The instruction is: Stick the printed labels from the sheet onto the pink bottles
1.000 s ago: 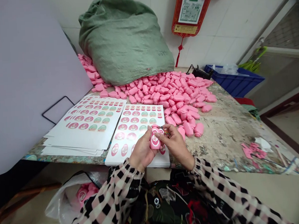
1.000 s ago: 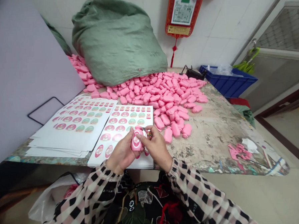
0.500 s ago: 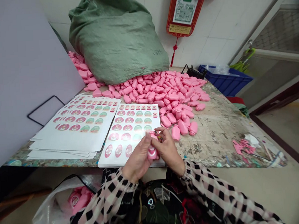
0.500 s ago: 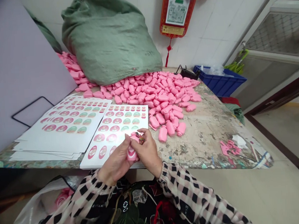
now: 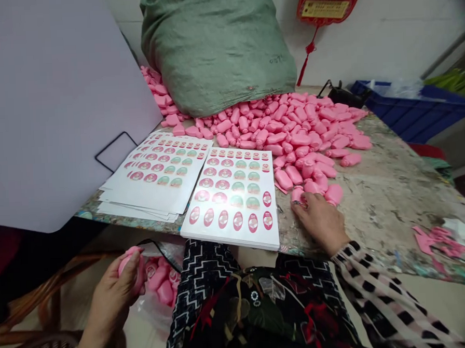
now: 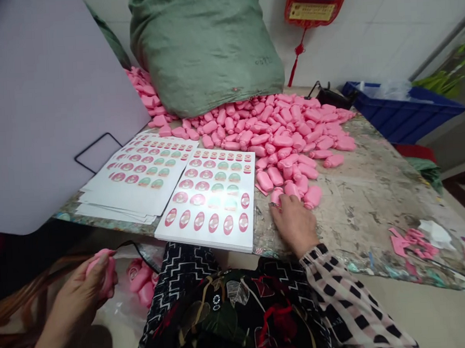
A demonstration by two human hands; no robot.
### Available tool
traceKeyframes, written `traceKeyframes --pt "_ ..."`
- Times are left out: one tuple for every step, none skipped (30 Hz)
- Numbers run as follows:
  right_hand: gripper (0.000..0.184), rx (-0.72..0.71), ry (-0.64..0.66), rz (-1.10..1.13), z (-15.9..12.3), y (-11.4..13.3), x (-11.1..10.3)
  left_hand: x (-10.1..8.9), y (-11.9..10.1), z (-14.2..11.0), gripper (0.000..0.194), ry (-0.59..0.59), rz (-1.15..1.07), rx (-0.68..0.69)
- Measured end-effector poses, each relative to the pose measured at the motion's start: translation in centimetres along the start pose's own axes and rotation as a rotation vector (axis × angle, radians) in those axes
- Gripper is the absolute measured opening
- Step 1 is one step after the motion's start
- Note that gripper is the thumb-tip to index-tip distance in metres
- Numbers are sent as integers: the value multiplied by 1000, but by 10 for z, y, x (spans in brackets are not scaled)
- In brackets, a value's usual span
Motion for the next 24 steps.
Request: traceKeyframes --pt "42 13 23 11 1 0 1 -11 11 8 51 2 73 4" --pt "43 33 50 33 3 -1 2 -20 21 15 54 18 156 2" --pt "44 56 80 67 5 -2 4 -27 30 23 56 26 257 -2" --pt "46 82 105 108 7 -4 5 -33 35 30 59 15 362 15" --pt "49 102 124 156 9 -5 8 -36 37 36 62 -4 455 46" --pt "51 118 130 206 12 -7 10 -36 36 39 63 -29 529 76" --pt "53 127 126 256 14 -9 13 -34 32 41 63 -45 561 108" --pt "54 132 115 306 15 -11 16 -27 27 39 62 -38 539 132" --pt "54 134 102 358 17 -12 19 -17 20 35 60 -8 482 137" --pt "53 140 91 416 18 -14 23 -4 11 29 57 46 374 144" --pt "52 154 81 486 17 -16 26 13 1 20 55 123 240 147" --pt "50 175 66 572 16 -17 27 31 -8 10 54 199 148 134" --pt "49 194 47 678 13 -16 27 50 -17 -1 52 272 60 122" --pt "49 206 24 800 9 -13 23 71 -24 -13 51 350 -29 96" --pt "49 206 9 935 2 -8 17 94 -29 -24 50 455 -95 42" --pt "49 183 3 1071 -6 1 9 118 -33 -35 48 567 -156 -23" --pt "47 136 20 1200 -16 14 0 141 -35 -46 49 689 -229 -91" --pt "45 68 77 1324 -28 29 -9 162 -38 -55 49 771 -321 -145" --pt "42 11 132 1418 -39 43 -18 181 -40 -63 49 839 -420 -188" --pt "38 -67 197 1473 -50 58 -26 197 -43 -70 47 898 -507 -226" --pt "34 -157 252 1489 -59 70 -32 210 -46 -74 42 927 -586 -250" --pt "35 -239 279 1478 -64 78 -36 219 -49 -76 38 937 -651 -267" --pt "36 -297 295 1450 -66 82 -37 225 -52 -77 34 928 -693 -274" --pt "37 -324 297 1413 -64 81 -34 227 -56 -75 30 899 -711 -272"
Point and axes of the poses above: each hand's wrist, its own z-axis towards the middle knuckle, its own x-axis out of the palm, y = z × x, the point moved 5 cm from there along z, towards the middle knuckle, and after that the axes turned 13 degrees about -z, right-handed, at the moved point
